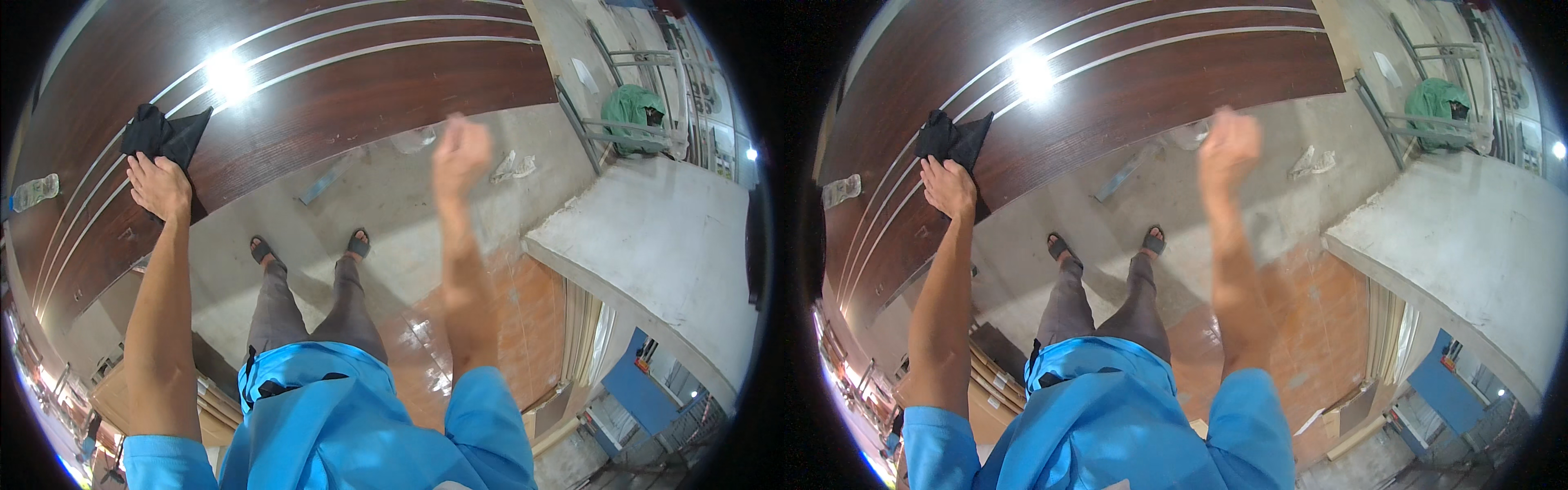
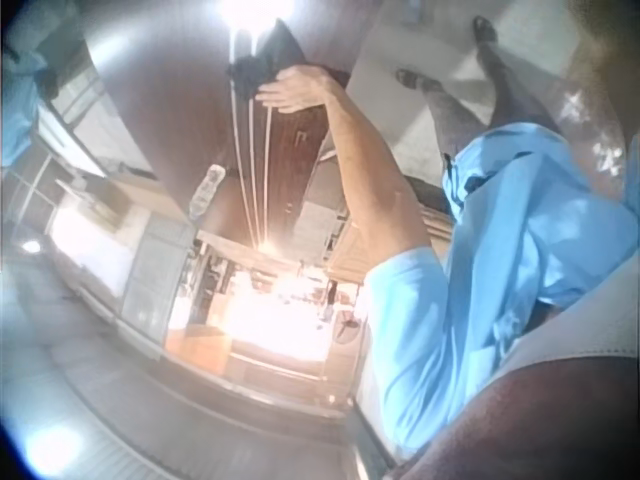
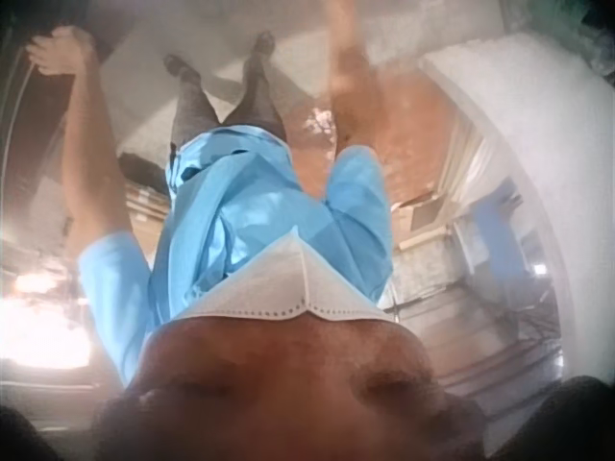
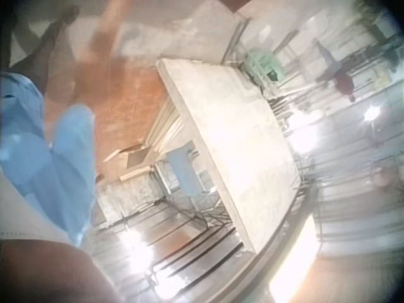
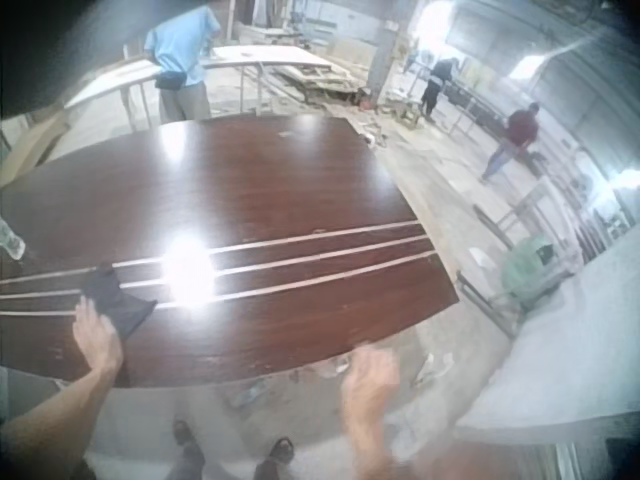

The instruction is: The person scrapes glue residue from a large wooden panel using a metal scraper, then wipes the surface with a black cloth. The person works along the seams between metal strips, removing excess adhesive and cleaning the panel.

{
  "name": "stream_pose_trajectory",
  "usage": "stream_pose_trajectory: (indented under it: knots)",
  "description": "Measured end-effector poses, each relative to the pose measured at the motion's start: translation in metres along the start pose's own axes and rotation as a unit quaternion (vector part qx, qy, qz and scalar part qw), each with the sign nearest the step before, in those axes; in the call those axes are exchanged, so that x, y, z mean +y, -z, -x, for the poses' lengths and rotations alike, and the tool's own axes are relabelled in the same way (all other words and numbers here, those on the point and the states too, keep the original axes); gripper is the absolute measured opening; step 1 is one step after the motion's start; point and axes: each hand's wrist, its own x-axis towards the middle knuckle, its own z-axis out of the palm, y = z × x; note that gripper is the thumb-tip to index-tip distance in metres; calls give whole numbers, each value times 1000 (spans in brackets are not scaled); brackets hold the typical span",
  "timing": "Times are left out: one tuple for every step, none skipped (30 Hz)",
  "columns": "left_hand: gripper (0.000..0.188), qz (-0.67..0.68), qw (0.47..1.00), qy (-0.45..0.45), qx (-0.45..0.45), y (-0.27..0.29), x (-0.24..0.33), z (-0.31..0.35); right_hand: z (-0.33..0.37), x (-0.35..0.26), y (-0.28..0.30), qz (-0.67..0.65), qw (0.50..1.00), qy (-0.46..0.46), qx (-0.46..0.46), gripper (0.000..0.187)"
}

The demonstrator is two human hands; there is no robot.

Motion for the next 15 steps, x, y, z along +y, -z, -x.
stream_pose_trajectory:
  knots:
    - [59, -1, 1000, -2, 3, -1, -1, 0, -17, 20, 1, 41, 997, -40, 51, 10]
    - [59, -6, 1000, -4, 12, -3, -2, 0, -27, 31, 1, 60, 997, -30, 48, 10]
    - [59, 1, 1000, -3, 7, -4, -3, 0, -32, 34, 0, 79, 996, -19, 48, 11]
    - [59, 3, 1000, -2, 8, -6, -3, 0, -31, 28, -1, 102, 993, -49, 33, 11]
    - [59, 0, 1000, -6, 17, -6, -4, 0, -20, 10, -3, 68, 997, 18, 9, 11]
    - [59, -1, 1000, 0, 11, -6, -6, 0, -4, -16, -5, 26, 998, 65, -3, 11]
    - [59, -5, 1000, -4, 11, -6, -6, 0, 17, -47, -5, 2, 995, 100, -19, 11]
    - [59, -12, 999, -14, 26, -5, -5, 0, 36, -77, -6, -43, 994, 97, -34, 8]
    - [60, -3, 1000, -5, 12, -5, -4, -1, 51, -95, -7, -109, 990, 56, -75, 6]
    - [60, 1, 1000, -4, 11, -4, -4, -1, 61, -105, -8, -192, 976, 74, -77, 5]
    - [60, -3, 1000, -5, 17, -4, -4, -1, 65, -102, -9, -168, 982, 46, -79, 7]
    - [60, 3, 1000, -4, 11, -4, -3, -2, 62, -87, -10, -151, 985, 52, -71, 9]
    - [61, -1, 1000, -4, 10, -4, -3, -2, 55, -63, -12, -128, 987, 47, -90, 11]
    - [61, -13, 1000, -1, 11, -4, -4, -2, 45, -31, -14, -115, 993, -28, -22, 10]
    - [61, -21, 1000, -3, 12, -5, -5, -2, 30, 8, -18, -90, 989, -113, 18, 10]
